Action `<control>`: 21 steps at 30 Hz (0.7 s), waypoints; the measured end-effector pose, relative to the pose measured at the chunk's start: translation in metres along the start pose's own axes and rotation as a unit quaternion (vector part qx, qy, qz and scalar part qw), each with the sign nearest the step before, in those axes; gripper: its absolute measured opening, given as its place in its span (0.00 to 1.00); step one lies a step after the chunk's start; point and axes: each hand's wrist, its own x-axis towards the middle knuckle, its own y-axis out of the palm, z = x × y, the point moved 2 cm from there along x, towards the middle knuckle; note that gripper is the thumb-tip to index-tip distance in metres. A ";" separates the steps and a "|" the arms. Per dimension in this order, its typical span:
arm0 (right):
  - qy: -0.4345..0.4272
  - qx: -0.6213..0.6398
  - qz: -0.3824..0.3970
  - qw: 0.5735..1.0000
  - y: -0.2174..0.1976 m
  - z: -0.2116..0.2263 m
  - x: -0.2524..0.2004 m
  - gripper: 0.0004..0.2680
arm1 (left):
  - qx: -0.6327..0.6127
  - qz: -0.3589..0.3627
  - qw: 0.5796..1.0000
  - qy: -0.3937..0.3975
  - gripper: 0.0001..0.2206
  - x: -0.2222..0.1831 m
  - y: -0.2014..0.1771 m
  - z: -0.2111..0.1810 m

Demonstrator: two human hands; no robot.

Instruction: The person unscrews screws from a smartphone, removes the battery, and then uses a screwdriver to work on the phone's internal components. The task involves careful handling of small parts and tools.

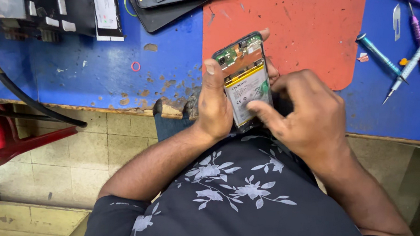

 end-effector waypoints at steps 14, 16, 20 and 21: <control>-0.049 0.034 0.101 0.993 -0.002 -0.007 0.009 0.11 | 0.010 0.040 0.994 -0.099 0.39 0.010 -0.008 -0.010; -0.047 0.057 0.105 0.992 0.000 -0.009 0.009 0.11 | 0.005 0.034 0.993 -0.109 0.40 0.010 -0.009 -0.012; -0.035 0.089 0.116 0.989 0.004 -0.016 0.005 0.11 | -0.020 0.058 0.993 -0.105 0.41 0.012 -0.010 -0.014; -0.034 0.094 0.118 0.988 0.005 -0.017 0.004 0.12 | -0.031 0.068 0.992 -0.102 0.41 0.013 -0.010 -0.014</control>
